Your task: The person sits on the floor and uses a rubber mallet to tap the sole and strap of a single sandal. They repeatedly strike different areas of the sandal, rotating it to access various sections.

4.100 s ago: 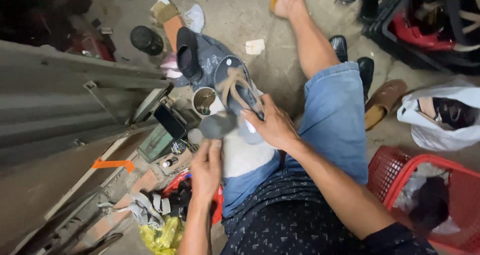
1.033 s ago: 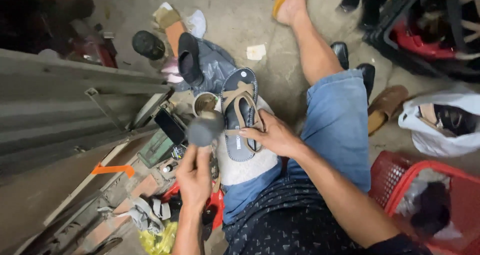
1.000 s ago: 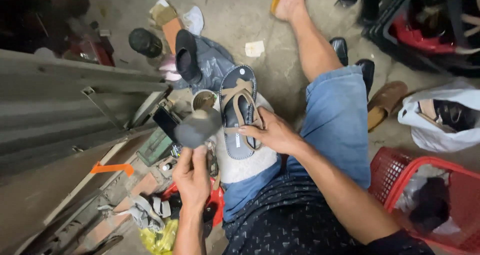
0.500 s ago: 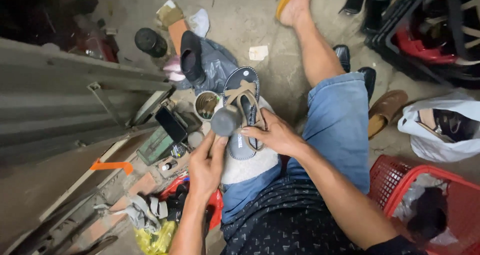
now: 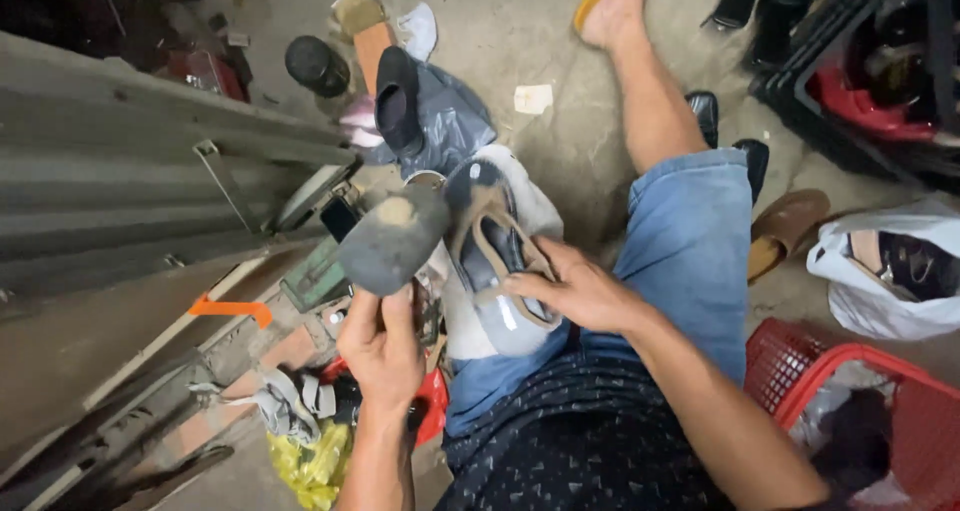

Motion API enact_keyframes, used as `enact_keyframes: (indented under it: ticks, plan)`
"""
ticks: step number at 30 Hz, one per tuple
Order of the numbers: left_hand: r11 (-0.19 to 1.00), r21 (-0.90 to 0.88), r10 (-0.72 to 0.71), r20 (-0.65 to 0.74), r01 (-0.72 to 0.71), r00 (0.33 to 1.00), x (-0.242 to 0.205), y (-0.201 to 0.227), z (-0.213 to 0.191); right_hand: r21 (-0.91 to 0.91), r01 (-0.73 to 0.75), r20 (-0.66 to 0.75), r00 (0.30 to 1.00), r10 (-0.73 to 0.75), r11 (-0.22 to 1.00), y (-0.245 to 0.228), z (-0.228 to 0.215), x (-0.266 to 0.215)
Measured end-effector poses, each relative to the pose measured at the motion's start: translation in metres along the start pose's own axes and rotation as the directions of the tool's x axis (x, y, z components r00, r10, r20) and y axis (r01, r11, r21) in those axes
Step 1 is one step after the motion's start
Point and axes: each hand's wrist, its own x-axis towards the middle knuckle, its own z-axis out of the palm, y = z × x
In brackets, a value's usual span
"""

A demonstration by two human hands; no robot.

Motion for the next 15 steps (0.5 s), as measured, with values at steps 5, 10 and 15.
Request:
enact_keyframes:
  ticks: [5, 10, 15]
  plan:
    - [0.989, 0.141, -0.054, 0.126, 0.036, 0.991, -0.001, -0.012, 0.021, -0.144, -0.086, 0.067, 0.993, 0.097, 0.986, -0.019, -0.003, -0.025]
    - [0.986, 0.012, -0.168, 0.051, 0.168, 0.984, 0.001, -0.041, 0.014, -0.16, -0.022, -0.005, 1.0, 0.022, 0.987, 0.006, 0.0, -0.021]
    - [0.974, 0.184, -0.171, 0.236, 0.129, 0.957, 0.028, -0.008, 0.021, -0.08, -0.072, -0.119, 0.991, 0.062, 0.994, 0.044, 0.03, -0.014]
